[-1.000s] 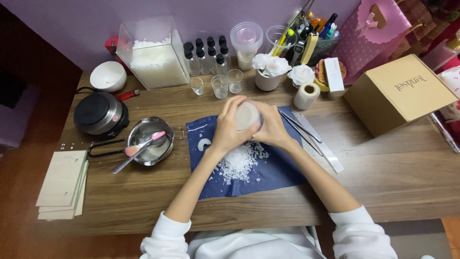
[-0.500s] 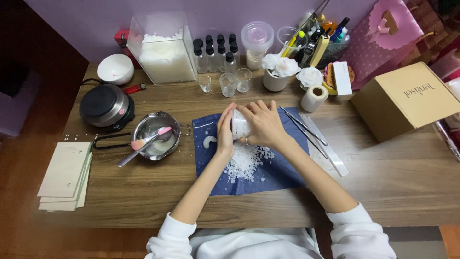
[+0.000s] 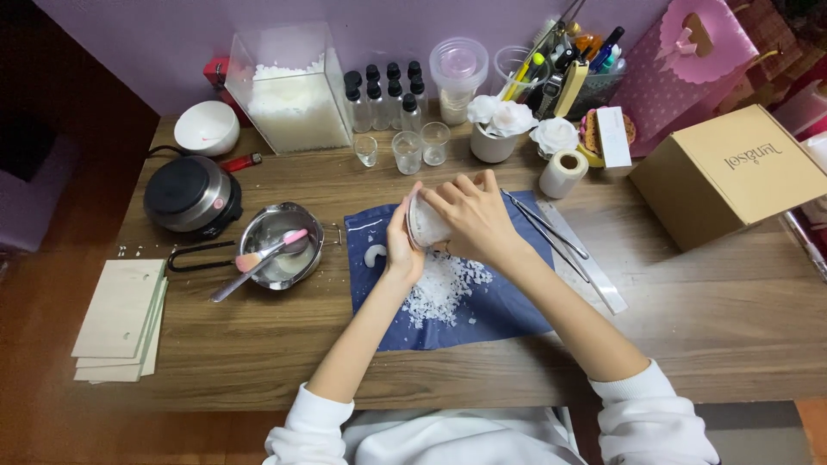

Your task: Applying white wax flakes to a small round candle component using a spoon and fingers to create detail.

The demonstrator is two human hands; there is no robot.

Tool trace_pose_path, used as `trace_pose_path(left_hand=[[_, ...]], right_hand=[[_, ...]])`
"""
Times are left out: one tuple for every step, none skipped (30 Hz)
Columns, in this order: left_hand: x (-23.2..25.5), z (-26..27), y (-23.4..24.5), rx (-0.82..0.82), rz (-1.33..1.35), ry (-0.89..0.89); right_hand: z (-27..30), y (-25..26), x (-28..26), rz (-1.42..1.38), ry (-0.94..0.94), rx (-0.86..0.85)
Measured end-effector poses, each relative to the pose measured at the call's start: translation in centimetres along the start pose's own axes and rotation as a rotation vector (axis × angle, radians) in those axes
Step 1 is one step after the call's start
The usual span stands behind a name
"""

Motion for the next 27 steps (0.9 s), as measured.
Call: trace_pose_path(left_hand=[[0.0,0.1,-0.1,-0.001,0.0,-0.001],[-0.1,0.3,-0.3,-0.006,0.002,0.009],[-0.2,0.4,-0.5,-0.01,0.004,0.02],[-0.1,0.5,-0.7,-0.01,0.004,0.019],[-0.1,0.7,-0.8,0.004,-0.002,0.029],[-0.1,0.8,-0.9,0.018,-0.007,0.039],[-0.2,0.7,-0.8,0.019,-0.006,0.04],[-0.2,0.7,-0.6,0.021,-0.015,0.037],[-0.3,0.5,-0.5,0.022,-0.026,0.034],[-0.3,0.6,-0.5,0.022,-0.027,0.036],[-0.3,0.7,-0.5,0.028,-0.04,0.036],[-0.3,0.8,-0.5,0.034,-0.053,0.036],[-0.3,0.8,-0.5,0.034,-0.053,0.035],[-0.2,0.8,-0.5,0.039,-0.074,0.033],[-0.2,0.8,-0.5,0.045,-0.093,0.03],[0.0,0.9,-0.7,0.045,-0.093,0.028],[0.1,1.0,-0.7,0.061,-0.095,0.037],[0.2,1.1,-0.8,0.077,-0.096,0.045],[0.1,0.7,-0.3,0.078,-0.097,0.045],[0.0,0.2,0.3,0.088,-0.098,0.046],[-0.1,-0.3,0.9,0.099,-0.1,0.047],[0.1,0.2,0.4,0.099,-0.101,0.047],[0.3,0.8,0.0,0.108,-0.138,0.054],[0.5,1.3,-0.5,0.116,-0.176,0.062],[0.7,1.7,-0.9,0.116,-0.176,0.063],[1.1,2.1,-1.4,0.127,-0.235,0.034],[1.5,2.5,-2.0,0.135,-0.297,0.005]], right_hand=[[0.0,0.5,-0.1,0.001,0.0,0.001],[-0.1,0.9,-0.2,-0.017,0.005,-0.008],[-0.2,1.3,-0.4,-0.035,0.01,-0.016],[-0.1,1.2,-0.4,-0.035,0.01,-0.016],[0.0,1.3,-0.5,-0.023,0.025,0.0],[0.1,1.4,-0.7,-0.012,0.04,0.017],[0.2,1.2,-0.7,-0.013,0.04,0.015],[0.2,1.2,-0.9,-0.003,0.052,0.025],[0.2,1.2,-1.0,0.007,0.063,0.036],[0.2,1.1,-1.1,0.007,0.061,0.035],[0.3,1.0,-1.1,-0.006,0.061,0.035],[0.3,0.9,-1.1,-0.018,0.061,0.036],[0.3,0.9,-1.1,-0.017,0.06,0.036],[0.4,1.1,-1.1,-0.019,0.06,0.052],[0.4,1.2,-1.1,-0.022,0.061,0.067],[0.5,1.0,-1.1,-0.021,0.063,0.069],[0.6,1.1,-1.1,-0.024,0.059,0.102],[0.8,1.2,-1.0,-0.027,0.055,0.136],[0.8,1.3,-1.0,-0.028,0.054,0.136],[0.9,1.4,-0.9,-0.057,0.049,0.148],[1.0,1.5,-0.8,-0.087,0.045,0.16],[1.2,1.1,-0.6,-0.087,0.044,0.161],[1.5,0.8,-0.3,-0.116,0.026,0.175],[1.8,0.5,0.0,-0.146,0.008,0.189],[2.0,0.0,0.1,-0.146,0.006,0.189],[2.4,-0.4,0.5,-0.172,-0.017,0.217],[2.7,-0.7,1.0,-0.196,-0.042,0.246]])
Point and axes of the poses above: each hand's wrist, its own z-axis away from the middle knuckle, its own y-axis out of the back of the hand, x = y × z, the point moved 9 cm from there along -z, towards the middle knuckle, and after that the axes turned 13 degrees about y, right-handed, at the moved point
